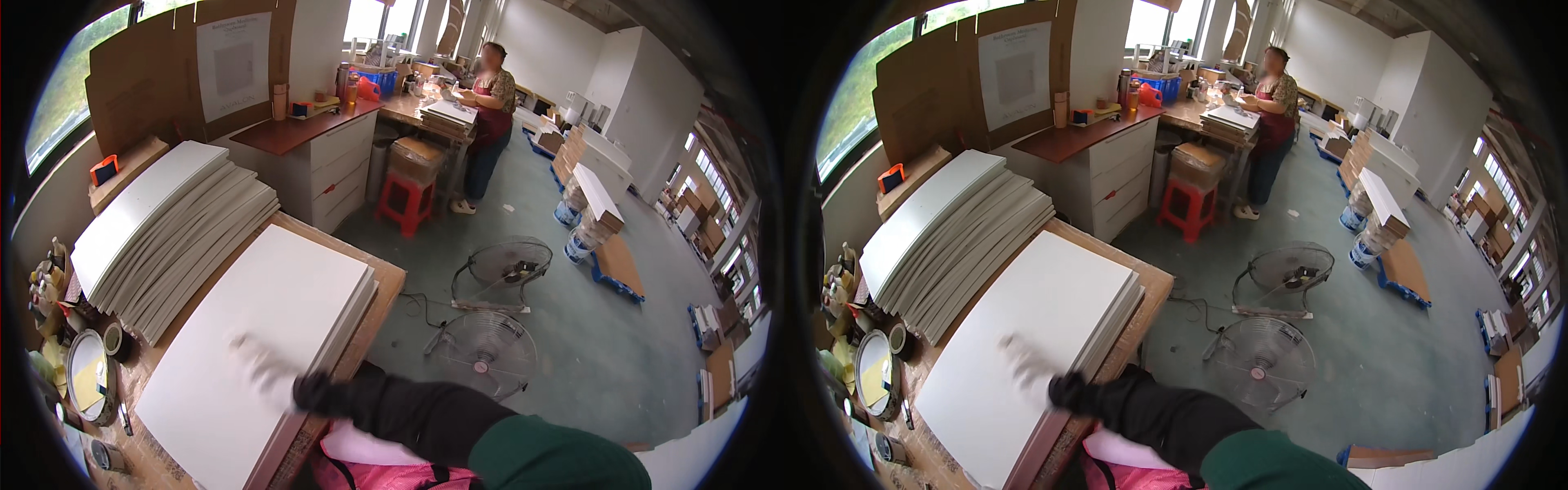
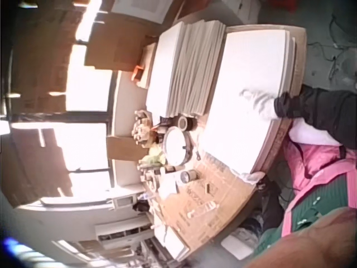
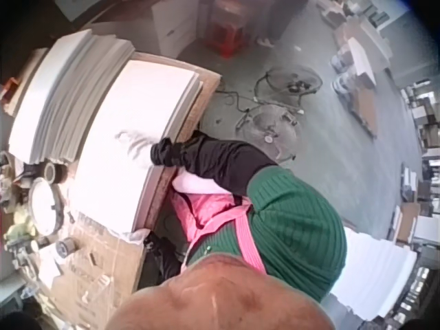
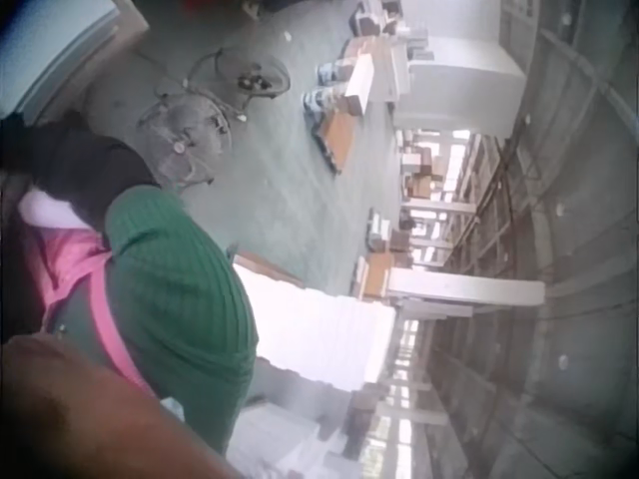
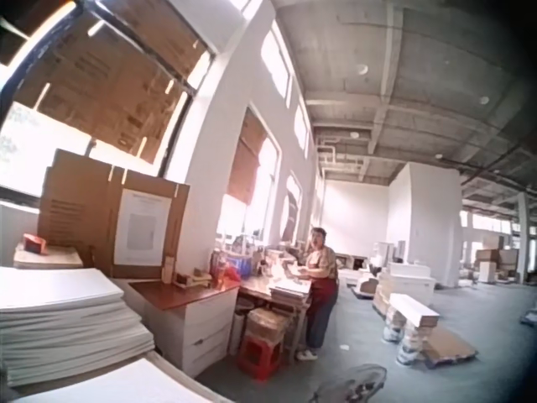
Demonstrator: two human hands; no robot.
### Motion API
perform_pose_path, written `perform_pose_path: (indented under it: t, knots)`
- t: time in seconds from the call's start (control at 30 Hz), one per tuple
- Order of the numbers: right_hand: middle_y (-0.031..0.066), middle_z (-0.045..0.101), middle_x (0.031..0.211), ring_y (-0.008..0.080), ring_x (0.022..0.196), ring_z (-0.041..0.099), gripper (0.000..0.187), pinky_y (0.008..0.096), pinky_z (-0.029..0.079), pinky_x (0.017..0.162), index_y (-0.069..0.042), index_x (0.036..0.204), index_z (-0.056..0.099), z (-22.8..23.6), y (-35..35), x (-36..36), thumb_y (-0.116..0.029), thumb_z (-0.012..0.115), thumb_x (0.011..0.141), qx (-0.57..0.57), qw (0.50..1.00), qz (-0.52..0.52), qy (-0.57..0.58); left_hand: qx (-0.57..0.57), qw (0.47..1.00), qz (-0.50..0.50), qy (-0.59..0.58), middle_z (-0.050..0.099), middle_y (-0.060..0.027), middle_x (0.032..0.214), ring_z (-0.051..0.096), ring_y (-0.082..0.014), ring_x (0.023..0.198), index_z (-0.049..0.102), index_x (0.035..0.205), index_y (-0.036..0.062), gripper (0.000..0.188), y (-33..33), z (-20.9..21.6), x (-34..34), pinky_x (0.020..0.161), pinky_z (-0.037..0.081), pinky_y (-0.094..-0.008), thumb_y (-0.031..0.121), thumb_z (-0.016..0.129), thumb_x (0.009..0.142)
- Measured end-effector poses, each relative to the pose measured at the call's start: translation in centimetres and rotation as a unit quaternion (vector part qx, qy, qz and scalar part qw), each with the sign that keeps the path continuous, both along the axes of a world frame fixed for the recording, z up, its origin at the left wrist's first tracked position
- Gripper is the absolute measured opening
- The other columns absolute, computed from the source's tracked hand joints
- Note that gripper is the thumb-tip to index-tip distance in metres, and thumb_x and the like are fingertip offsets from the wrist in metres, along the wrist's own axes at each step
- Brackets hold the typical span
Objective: The recorder uses a cloth and a sanding block to clean and smooth the edges of white wooden panels in a workshop.
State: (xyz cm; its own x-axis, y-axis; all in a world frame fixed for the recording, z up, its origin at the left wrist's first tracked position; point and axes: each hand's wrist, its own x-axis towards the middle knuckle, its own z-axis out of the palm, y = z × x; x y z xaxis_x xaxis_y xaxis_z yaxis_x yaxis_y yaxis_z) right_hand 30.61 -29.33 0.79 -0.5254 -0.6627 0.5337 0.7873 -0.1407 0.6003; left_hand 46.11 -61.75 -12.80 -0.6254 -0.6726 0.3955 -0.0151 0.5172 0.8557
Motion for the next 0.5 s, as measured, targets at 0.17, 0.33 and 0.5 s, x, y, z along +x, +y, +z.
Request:
perform_pose_path:
  t: [0.17,0.33,0.5]
  knots:
    - [0.0037,0.065,0.081,0.0129,0.066,0.059,0.029,0.0242,0.047,0.055,-0.008,0.096,0.066,-3.6,-18.4,10.7,-0.031,0.050,0.099,-0.354,0.898,0.220,-0.145,-0.009,1.000,-0.011,-0.006,0.048,-0.0281,0.136,0.048,-0.0362,0.123,0.046,0.133,-0.0132,0.059,1.4,0.1,-0.5,0.103,0.040,-0.0434,0.033,0.039,0.098]
    - [0.0073,0.065,0.084,0.0233,0.078,0.062,0.022,0.0346,0.051,0.070,-0.006,0.087,0.066,3.8,-14.8,13.9,-0.027,0.061,0.085,-0.528,0.100,0.631,-0.559,-0.011,1.000,0.010,-0.011,0.049,-0.0279,0.134,0.049,-0.0359,0.121,0.047,0.132,-0.0132,0.057,0.0,-0.2,0.3,0.102,0.041,-0.0431,0.033,0.039,0.099]
    - [0.0095,0.069,0.090,0.0185,0.077,0.064,0.020,0.0287,0.051,0.068,-0.004,0.088,0.063,2.3,-9.7,9.7,-0.022,0.055,0.091,-0.460,0.427,0.606,-0.489,0.002,1.000,-0.002,-0.011,0.050,-0.0277,0.132,0.050,-0.0356,0.119,0.048,0.130,-0.0132,0.055,1.5,-0.2,-0.6,0.101,0.041,-0.0429,0.032,0.039,0.099]
